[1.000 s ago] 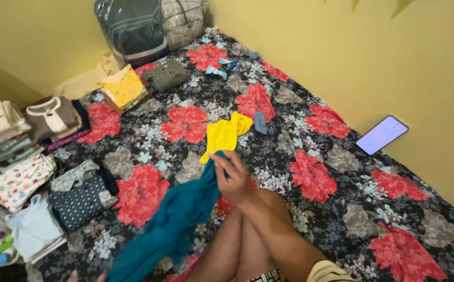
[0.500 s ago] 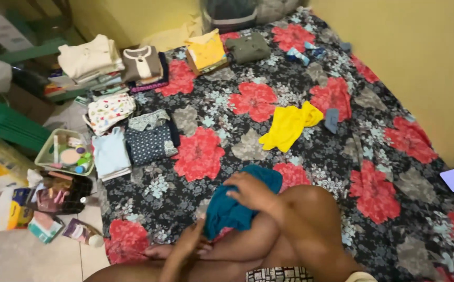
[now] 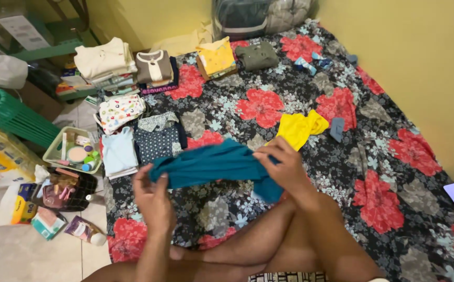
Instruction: Folding various baby clothing items on a mattress placed on the floor.
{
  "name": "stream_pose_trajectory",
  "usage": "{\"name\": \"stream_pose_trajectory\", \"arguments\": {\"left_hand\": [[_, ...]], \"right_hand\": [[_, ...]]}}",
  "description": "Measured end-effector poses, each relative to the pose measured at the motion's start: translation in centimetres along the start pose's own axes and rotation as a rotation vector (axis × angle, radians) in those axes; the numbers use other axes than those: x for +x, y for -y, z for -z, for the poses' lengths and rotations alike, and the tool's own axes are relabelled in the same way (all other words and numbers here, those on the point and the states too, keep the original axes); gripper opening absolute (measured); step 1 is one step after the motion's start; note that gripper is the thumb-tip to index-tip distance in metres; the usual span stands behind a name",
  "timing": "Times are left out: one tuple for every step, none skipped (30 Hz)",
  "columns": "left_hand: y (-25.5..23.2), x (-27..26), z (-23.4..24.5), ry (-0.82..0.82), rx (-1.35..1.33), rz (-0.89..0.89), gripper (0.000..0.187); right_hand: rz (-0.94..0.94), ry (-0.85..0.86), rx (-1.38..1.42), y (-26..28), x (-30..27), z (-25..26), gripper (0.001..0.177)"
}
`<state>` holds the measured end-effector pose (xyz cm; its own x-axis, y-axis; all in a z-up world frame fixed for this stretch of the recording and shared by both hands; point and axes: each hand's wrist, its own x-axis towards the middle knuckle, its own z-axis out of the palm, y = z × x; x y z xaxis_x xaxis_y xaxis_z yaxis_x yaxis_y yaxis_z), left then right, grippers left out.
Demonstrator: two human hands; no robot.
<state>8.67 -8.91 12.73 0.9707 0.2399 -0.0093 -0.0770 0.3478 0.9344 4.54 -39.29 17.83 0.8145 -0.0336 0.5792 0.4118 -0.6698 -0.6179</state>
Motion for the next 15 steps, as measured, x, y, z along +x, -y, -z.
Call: {"name": "stream_pose_trajectory", "arguments": {"left_hand": [[-0.9, -0.1, -0.2, 0.041, 0.080, -0.181, 0.038], [-1.9, -0.2, -0.3, 0.081, 0.163, -0.363, 0.038], [-1.5, -0.1, 0.0, 0.080, 0.162, -0.365, 0.038], [-1.0, -0.1, 0.2, 0.114, 0.200, -0.405, 0.040], [-0.5, -0.2, 0.5, 0.147, 0.238, -0.445, 0.042], [2.3, -0.1, 2.0, 0.144, 0.237, -0.445, 0.042], [5.1, -0.1, 3.4, 0.176, 0.272, -0.216, 0.045], [8.0, -0.2, 5.0, 0.206, 0.304, 0.017, 0.047], [11.4, -0.5, 6.4, 0.201, 0.305, 0.020, 0.047], [14.8, -1.3, 8.1, 0.159, 0.263, 0.296, 0.046], [18.1, -2.1, 9.9, 0.113, 0.215, 0.571, 0.046], [18.8, -2.5, 9.9, 0.107, 0.215, 0.570, 0.046], [19.4, -2.9, 9.8, 0.112, 0.163, 0.716, 0.045], [20.0, -3.3, 9.7, 0.120, 0.109, 0.859, 0.045], [18.7, -3.5, 8.8, 0.117, 0.107, 0.857, 0.045]], "right_hand": [[0.034, -0.087, -0.047, 0.6, 0.3, 1.1, 0.013], [0.067, -0.174, -0.090, 1.2, 0.5, 2.1, 0.011], [0.070, -0.174, -0.090, 1.0, 0.4, 2.2, 0.011], [0.037, -0.157, -0.144, 0.8, 0.2, 2.4, 0.013], [0.004, -0.140, -0.199, 0.5, 0.1, 2.5, 0.014], [0.007, -0.137, -0.198, -1.2, -1.0, 1.9, 0.014], [-0.058, -0.002, -0.201, -3.0, -2.1, 1.3, 0.016], [-0.124, 0.136, -0.201, -4.8, -3.3, 0.7, 0.019], [-0.124, 0.141, -0.199, -8.3, -5.7, -0.6, 0.019], [-0.151, 0.326, -0.211, -11.7, -8.4, -2.0, 0.025], [-0.176, 0.510, -0.221, -15.0, -11.1, -3.4, 0.030], [-0.173, 0.514, -0.218, -14.4, -11.2, -3.7, 0.030], [-0.140, 0.523, -0.220, -13.7, -11.2, -4.0, 0.031], [-0.107, 0.529, -0.223, -13.0, -11.2, -4.2, 0.031], [-0.104, 0.530, -0.223, -11.2, -10.1, -4.5, 0.031]]}}
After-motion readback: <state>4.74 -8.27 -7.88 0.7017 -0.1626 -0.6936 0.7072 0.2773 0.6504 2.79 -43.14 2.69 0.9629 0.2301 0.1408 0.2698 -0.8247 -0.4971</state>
